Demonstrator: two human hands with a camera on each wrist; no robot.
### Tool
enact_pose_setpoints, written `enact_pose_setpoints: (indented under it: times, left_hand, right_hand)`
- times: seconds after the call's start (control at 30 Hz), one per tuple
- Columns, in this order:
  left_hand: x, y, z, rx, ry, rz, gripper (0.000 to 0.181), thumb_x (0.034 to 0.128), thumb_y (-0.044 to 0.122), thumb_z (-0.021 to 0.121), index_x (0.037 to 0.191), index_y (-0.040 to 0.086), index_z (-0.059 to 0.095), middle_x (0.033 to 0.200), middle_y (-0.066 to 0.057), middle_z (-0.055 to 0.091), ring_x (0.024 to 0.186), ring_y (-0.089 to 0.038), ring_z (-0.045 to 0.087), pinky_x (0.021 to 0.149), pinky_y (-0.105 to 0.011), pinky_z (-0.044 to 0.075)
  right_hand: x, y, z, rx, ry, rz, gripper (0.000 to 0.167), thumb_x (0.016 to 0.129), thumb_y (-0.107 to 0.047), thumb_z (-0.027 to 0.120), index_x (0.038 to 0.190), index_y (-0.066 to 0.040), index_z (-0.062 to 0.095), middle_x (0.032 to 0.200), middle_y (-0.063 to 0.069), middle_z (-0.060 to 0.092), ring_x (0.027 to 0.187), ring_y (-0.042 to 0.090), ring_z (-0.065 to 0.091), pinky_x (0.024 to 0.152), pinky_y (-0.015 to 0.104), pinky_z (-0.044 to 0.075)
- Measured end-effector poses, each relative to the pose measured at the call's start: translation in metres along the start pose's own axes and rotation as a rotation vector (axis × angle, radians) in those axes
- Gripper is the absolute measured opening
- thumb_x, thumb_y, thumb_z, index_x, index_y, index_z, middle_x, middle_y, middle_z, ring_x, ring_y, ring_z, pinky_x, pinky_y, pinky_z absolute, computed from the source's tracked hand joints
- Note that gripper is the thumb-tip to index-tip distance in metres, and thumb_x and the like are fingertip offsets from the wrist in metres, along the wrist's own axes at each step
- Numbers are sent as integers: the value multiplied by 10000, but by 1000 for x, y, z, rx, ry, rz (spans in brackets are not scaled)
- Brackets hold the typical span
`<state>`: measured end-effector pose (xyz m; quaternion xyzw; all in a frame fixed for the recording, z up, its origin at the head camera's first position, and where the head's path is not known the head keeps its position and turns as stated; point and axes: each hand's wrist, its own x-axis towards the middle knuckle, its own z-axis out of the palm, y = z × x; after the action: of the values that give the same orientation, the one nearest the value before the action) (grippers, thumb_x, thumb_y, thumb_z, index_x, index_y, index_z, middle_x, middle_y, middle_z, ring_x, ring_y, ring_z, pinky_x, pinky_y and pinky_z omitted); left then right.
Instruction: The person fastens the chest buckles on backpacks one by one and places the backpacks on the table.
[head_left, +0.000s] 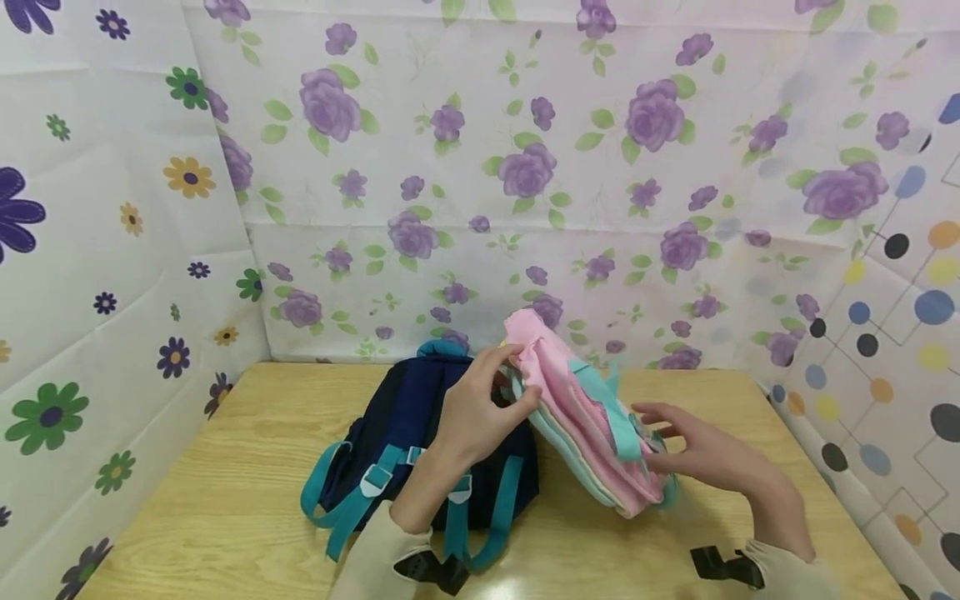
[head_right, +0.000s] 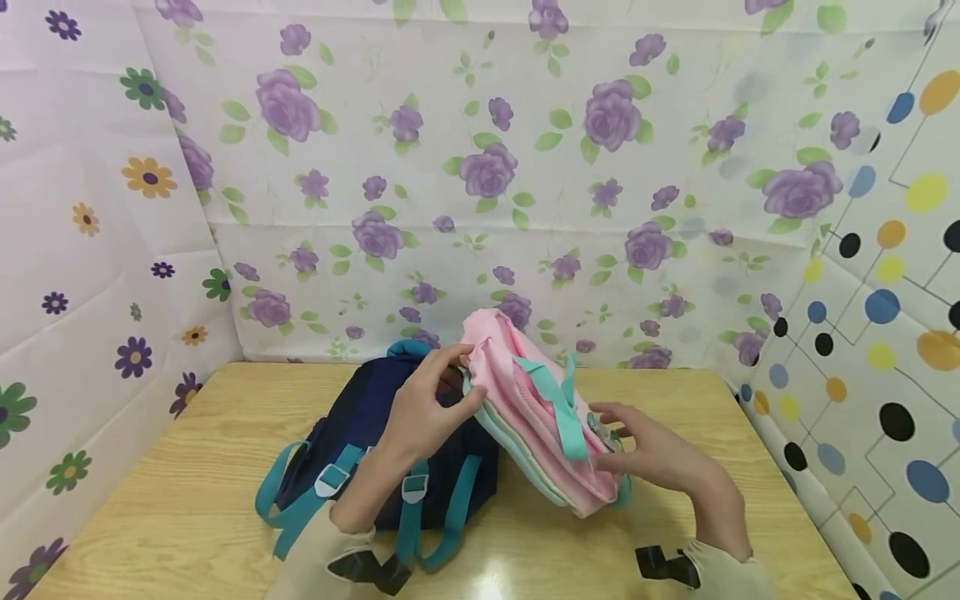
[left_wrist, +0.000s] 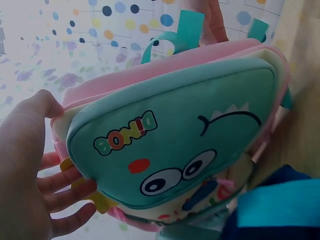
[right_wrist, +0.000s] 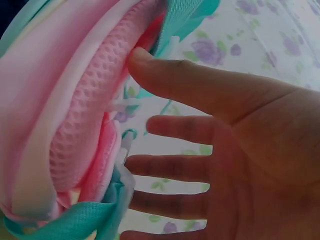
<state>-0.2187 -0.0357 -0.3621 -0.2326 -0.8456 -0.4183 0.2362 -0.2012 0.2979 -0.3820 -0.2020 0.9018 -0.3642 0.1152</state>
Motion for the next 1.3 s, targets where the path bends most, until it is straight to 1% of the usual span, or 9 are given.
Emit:
enact_pose_setpoints:
  times: [0.1, 0.23, 0.43, 0.53, 0.73, 0.9, 1.03, 1.2, 1.3]
  left_hand:
    - [-5, -5, 0, -2, -8, -35, 529, 890, 448, 639, 1370, 237, 571, 1098, 34, 629, 854, -134, 623, 639, -234, 495]
    - [-11, -11, -1, -15, -13, -64, 540, 884, 438, 658, 1377, 238, 568, 1123, 29, 637, 929, -165, 628, 719, -305, 551]
    - [-17, -18, -3, -36, -58, -110, 563, 889, 450, 658, 1396, 231, 551, 1177, 24, 626, 1019, -184, 616, 853, -398, 567]
    - [-22, -20, -5, -40, -117, -138, 590, 898, 476, 648, 1418, 227, 521, 1180, 30, 620, 1022, -188, 618, 852, -400, 563]
    - [-30, -19, -8, -33, -281, -202, 723, 892, 565, 641, 1504, 277, 384, 1240, 65, 589, 1126, -156, 588, 833, -365, 551]
    - [-38, -22, -3, -24, -389, -253, 807, 875, 629, 627, 1538, 312, 291, 1290, 59, 566, 1172, -157, 570, 829, -339, 529]
    - [-41, -22, 1, -32, -435, -280, 827, 871, 640, 628, 1538, 303, 275, 1293, 49, 558, 1165, -167, 569, 848, -340, 520]
    - [-43, -23, 6, 11, -475, -270, 828, 864, 644, 635, 1520, 260, 308, 1204, -12, 595, 1069, -185, 589, 807, -337, 511]
    - [-46, -23, 11, 47, -494, -260, 835, 859, 653, 637, 1514, 247, 316, 1248, -21, 596, 1093, -182, 584, 839, -356, 519]
  right_hand:
    - [5, 4, 6, 17, -43, 1, 731, 914, -373, 713, 1513, -127, 373, 1498, 244, 395, 1297, 498, 441, 917, 567, 497]
    - [11, 8, 13, 11, -44, -15, 731, 878, -390, 748, 1486, -152, 421, 1496, 210, 411, 1302, 483, 440, 953, 595, 461]
    - [16, 11, 15, -19, -40, -26, 687, 898, -384, 726, 1479, -162, 435, 1468, 182, 459, 1305, 444, 456, 947, 537, 471]
    - [16, 13, 13, -28, -40, -25, 639, 925, -358, 697, 1470, -138, 444, 1442, 187, 482, 1278, 428, 478, 944, 533, 472]
    - [12, 17, 10, -25, -27, 11, 627, 928, -314, 694, 1456, -80, 450, 1447, 226, 467, 1289, 448, 464, 967, 567, 462]
    - [11, 20, 10, -54, 1, 29, 625, 899, -264, 725, 1426, -37, 477, 1421, 251, 484, 1302, 497, 444, 986, 608, 451]
    - [10, 23, 8, -81, 20, 39, 604, 886, -238, 736, 1404, -34, 503, 1387, 248, 517, 1269, 483, 480, 964, 581, 474]
    - [8, 27, 6, -93, 22, 63, 569, 886, -240, 740, 1371, -23, 537, 1355, 224, 539, 1227, 457, 508, 927, 538, 499]
    - [7, 30, 6, -104, 26, 68, 548, 889, -240, 740, 1348, -5, 553, 1335, 224, 545, 1199, 446, 524, 913, 524, 506]
